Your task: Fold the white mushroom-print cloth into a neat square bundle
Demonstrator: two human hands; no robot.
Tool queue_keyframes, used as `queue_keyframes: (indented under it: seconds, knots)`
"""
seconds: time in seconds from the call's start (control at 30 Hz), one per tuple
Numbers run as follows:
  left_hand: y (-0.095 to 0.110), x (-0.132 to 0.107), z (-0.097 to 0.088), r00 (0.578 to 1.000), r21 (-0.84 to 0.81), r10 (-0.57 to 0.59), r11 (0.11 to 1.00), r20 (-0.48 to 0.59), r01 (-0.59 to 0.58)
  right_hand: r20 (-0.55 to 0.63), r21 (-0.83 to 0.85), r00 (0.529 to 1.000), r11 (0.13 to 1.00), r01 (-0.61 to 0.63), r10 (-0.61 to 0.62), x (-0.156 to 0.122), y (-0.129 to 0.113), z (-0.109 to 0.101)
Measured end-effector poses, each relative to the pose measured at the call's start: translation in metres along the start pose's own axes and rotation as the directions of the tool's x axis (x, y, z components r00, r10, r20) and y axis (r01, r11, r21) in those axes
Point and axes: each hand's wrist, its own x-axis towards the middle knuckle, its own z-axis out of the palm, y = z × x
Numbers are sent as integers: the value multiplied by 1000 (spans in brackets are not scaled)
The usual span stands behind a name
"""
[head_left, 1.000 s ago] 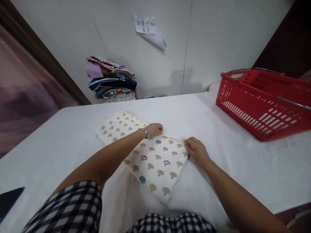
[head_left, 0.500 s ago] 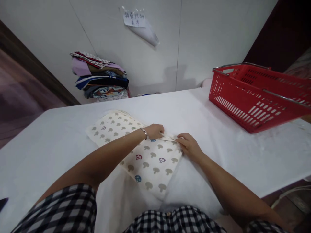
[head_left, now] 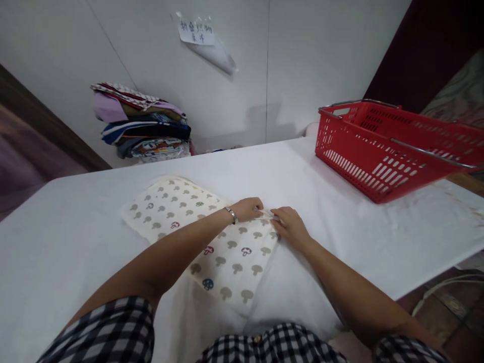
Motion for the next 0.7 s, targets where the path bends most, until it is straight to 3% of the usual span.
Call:
queue_keyframes:
  seconds: [0.13,0.33,0.57,0.7]
  knots:
    - [3,-3,4,998,8,-35,999,-50,36,-15,-20,998,998,-60,60,0,-1,-1]
    - [9,-3,5,998,42,-36,998,-51,38,78,-4,974,977,-212,212,1,-3,-1]
    - [11,-6,1,999,-39,-36,999,-11,35,21,126,984,976,-176,175,0,3,4]
    - [10,-7,5,998,-69,54,996,-11,-55,-7,277,979,941,-196,206,0,8,9]
